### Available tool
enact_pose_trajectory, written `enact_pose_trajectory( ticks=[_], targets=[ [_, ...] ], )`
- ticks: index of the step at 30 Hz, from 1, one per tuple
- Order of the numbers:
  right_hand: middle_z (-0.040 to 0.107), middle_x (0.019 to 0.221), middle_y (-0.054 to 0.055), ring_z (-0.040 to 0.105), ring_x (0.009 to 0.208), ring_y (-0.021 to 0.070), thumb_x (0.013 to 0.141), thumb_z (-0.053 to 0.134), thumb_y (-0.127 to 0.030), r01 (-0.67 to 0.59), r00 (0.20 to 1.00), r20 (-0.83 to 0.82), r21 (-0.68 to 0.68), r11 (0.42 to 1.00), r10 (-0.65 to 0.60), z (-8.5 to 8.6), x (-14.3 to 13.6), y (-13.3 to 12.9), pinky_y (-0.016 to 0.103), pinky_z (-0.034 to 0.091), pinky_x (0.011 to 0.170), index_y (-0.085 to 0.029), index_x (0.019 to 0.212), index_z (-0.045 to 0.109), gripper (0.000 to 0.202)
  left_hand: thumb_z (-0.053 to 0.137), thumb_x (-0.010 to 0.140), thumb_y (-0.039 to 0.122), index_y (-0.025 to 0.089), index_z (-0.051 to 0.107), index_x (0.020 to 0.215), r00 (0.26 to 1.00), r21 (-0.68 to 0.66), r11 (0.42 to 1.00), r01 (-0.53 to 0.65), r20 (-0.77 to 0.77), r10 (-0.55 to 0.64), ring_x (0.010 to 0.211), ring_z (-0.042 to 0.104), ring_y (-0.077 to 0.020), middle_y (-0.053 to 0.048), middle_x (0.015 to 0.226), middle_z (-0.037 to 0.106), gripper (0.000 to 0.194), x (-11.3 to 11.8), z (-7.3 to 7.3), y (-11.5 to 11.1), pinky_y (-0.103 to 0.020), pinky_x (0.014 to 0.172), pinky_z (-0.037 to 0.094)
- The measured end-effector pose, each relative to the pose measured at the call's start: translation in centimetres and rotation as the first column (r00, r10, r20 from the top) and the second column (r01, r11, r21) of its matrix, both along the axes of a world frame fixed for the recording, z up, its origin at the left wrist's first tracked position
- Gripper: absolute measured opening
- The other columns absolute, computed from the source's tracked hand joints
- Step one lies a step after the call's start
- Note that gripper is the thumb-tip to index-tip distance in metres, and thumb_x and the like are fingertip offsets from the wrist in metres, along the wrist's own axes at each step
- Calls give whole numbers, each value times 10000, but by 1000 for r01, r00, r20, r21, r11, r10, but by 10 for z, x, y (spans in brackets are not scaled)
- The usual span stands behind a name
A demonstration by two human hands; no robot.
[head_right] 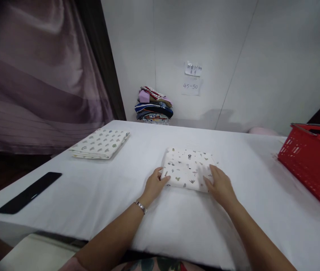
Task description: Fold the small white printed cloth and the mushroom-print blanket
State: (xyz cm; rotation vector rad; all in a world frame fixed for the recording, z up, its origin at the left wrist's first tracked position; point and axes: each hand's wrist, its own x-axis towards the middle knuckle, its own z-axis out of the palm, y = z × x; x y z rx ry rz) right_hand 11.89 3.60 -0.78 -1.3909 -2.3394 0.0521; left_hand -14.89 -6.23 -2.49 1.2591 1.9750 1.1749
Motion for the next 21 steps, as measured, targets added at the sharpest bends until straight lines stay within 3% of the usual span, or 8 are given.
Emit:
enact_pose_trajectory(
  ticks=[5, 11, 17, 21],
  targets=[
    [344, 1442, 111, 289, 1328, 259, 876, 362, -478, -264, 963, 16, -169, 950, 270, 13, -79, 22, 422, 266, 1066, -167, 1371, 373, 584, 548, 777, 481, 191, 440, 1281, 999, 1, 1000, 13, 32, -13, 785, 586, -173, -29, 857, 646, 591, -1, 1, 1, -282, 748, 417],
    [218, 1496, 102, 137, 1378, 268, 900, 292, -498, -290, 922, 182, -256, 922, 341, 5, -156, 75, 488, 144, 1083, -168, 1396, 327, 597, 512, 801, 468, 192, 465, 1233, 1000, -6, 1000, 18, 19, -18, 753, 586, -169, -11, 801, 642, 514, -5, -4, 4, -277, 715, 408],
    [188, 1509, 58, 128, 1380, 243, 905, 216, -538, -249, 920, 261, -189, 950, 293, -24, -172, 97, 488, 108, 1087, -199, 1413, 291, 615, 531, 795, 405, 206, 518, 1142, 999, -78, 997, 1, -40, -4, 746, 584, -168, -4, 766, 636, 400, -5, -3, 8, -263, 666, 389],
    [188, 1510, 53, 129, 1381, 237, 903, 210, -544, -247, 917, 272, -191, 950, 293, -28, -168, 98, 481, 111, 1088, -210, 1417, 285, 617, 529, 797, 403, 200, 525, 1139, 998, -85, 996, 0, -66, -6, 753, 586, -172, -9, 772, 636, 398, -5, 0, 8, -266, 675, 387]
  ],
)
